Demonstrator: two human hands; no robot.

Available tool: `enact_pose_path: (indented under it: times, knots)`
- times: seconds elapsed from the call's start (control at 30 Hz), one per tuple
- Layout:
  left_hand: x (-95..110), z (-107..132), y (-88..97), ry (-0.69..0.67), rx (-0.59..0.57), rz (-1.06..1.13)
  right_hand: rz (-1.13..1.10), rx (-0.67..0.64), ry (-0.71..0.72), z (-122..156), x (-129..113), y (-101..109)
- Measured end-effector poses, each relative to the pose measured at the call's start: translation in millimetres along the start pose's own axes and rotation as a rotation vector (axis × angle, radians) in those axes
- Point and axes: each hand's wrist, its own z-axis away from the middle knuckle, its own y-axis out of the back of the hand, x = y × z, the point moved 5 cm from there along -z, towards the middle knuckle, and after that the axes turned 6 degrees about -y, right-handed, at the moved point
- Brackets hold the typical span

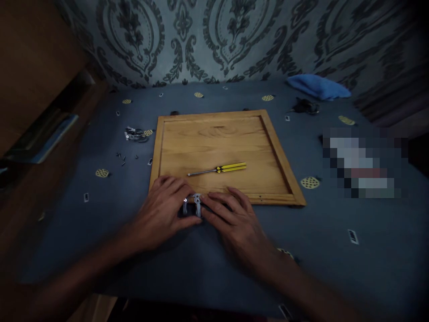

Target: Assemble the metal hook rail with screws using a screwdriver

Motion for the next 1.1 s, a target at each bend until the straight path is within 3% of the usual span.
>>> enact_pose_path:
  times: [0.57,1.1]
  knots:
    - [-13.2,0.0,4.0,0.024,-0.031,0.082,0.024,-0.023,0.004,0.2,1.1,-0.4]
    - [-2.6,-0.8,2.1,-0.034,-0.017,0.013,0.017,-0.003,0.001,-1.2,-0.4,1.3]
